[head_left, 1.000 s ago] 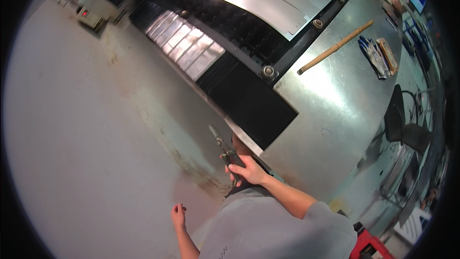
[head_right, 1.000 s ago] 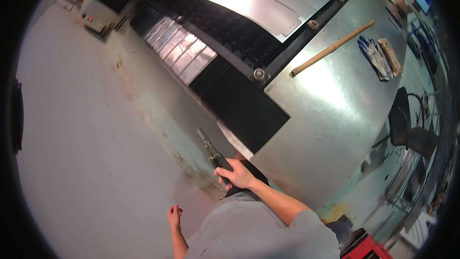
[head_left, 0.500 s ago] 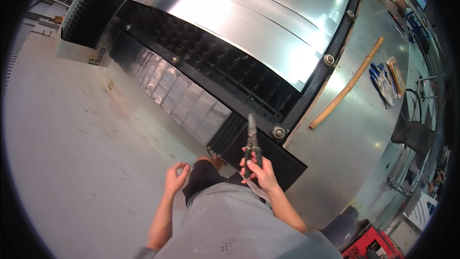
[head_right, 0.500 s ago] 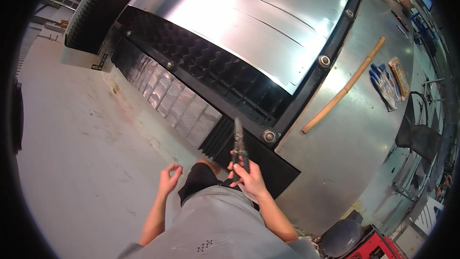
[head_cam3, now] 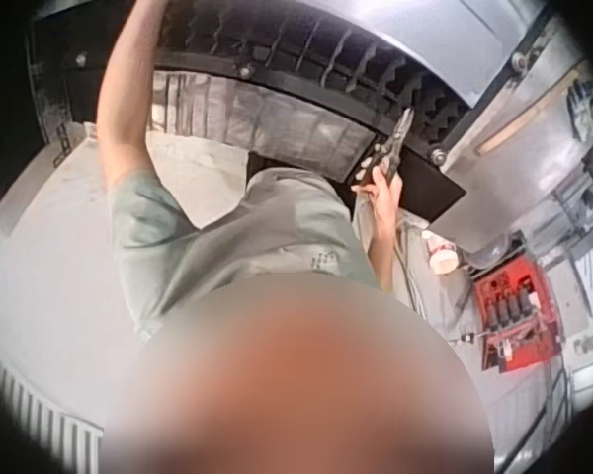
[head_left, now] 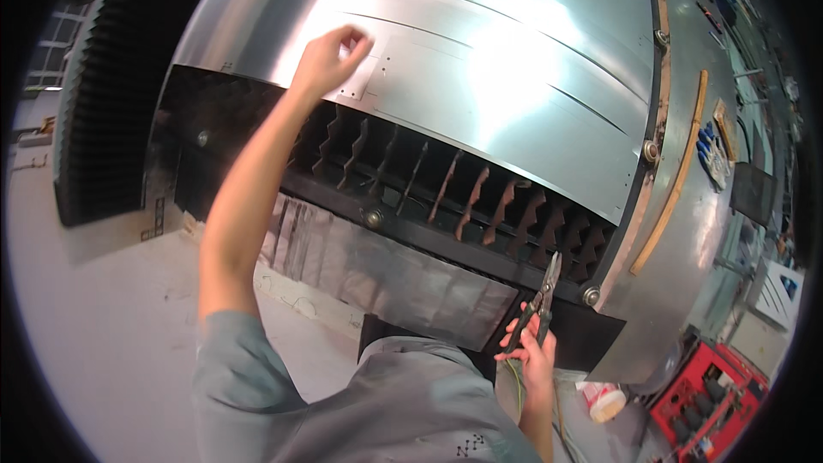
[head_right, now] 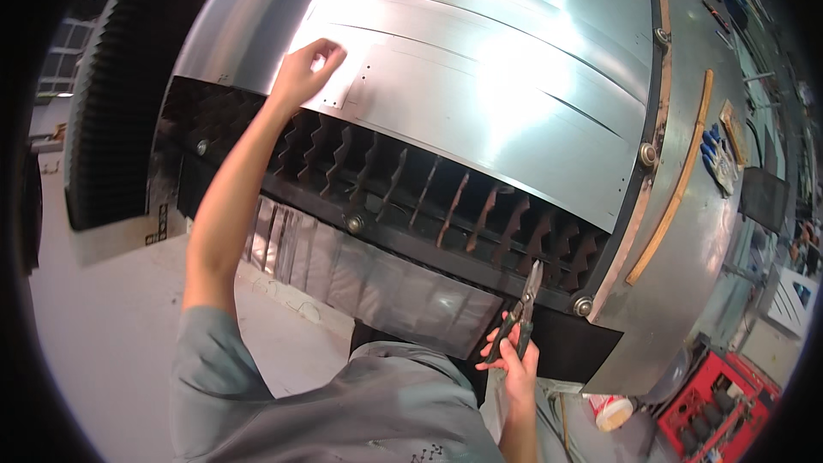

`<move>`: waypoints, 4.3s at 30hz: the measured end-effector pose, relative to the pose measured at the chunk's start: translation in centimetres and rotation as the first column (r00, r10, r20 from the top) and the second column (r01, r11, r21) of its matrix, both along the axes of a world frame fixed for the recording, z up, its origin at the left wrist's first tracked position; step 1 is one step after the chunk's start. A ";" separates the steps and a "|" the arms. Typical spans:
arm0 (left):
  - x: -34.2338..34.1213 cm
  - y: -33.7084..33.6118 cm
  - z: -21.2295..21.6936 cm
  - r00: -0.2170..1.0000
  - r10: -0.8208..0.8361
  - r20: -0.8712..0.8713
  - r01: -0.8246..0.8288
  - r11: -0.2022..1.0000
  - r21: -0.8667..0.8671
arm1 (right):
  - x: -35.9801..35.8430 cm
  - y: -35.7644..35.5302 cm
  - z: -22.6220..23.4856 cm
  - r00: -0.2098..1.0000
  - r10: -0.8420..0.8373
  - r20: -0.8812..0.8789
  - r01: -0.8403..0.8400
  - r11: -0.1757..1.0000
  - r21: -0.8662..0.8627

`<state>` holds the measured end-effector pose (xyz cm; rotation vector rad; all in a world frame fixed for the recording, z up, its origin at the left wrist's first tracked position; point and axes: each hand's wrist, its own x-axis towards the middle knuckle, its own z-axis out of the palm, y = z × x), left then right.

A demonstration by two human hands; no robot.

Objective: The person operates a laser cutting machine using a handheld remote and a wooden stick. They position metal sheets on the machine bed, initiate the cutting process, and use the stick to guide or adjust the material during operation.

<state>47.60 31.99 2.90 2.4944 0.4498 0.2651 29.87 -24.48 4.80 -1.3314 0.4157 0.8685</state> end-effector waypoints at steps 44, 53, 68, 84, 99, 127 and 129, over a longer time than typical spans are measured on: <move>29.2 11.0 -3.0 0.907 -0.343 -0.244 0.384 0.911 0.148 | 31.5 39.4 1.0 0.808 0.589 -0.006 -0.430 0.583 -0.689; 22.6 8.1 -1.5 0.967 -0.221 0.130 0.182 0.949 0.259 | 27.2 36.6 0.6 0.876 0.480 0.043 -0.331 0.666 -0.668; 19.8 6.6 -4.8 0.811 -0.141 0.568 -0.062 0.945 0.323 | 23.6 34.3 -0.2 0.928 0.363 0.081 -0.237 0.745 -0.624; 11.2 5.9 -7.1 0.890 -0.279 0.359 0.124 0.908 0.399 | 21.5 30.7 6.8 0.682 0.704 0.197 -0.262 0.487 -0.833; 10.6 5.2 -7.9 0.884 -0.198 0.424 0.052 0.942 0.332 | 35.6 41.0 2.9 0.019 0.985 -0.171 0.634 -0.144 -0.760; 12.4 5.2 -6.9 0.840 -0.118 0.530 -0.028 0.966 0.259 | 35.7 50.0 2.0 0.131 0.750 -0.648 0.549 -0.599 -0.583; 12.4 5.3 -6.9 0.850 -0.124 0.511 -0.022 0.963 0.270 | 36.0 50.0 1.9 0.158 0.783 -0.602 0.522 -0.584 -0.622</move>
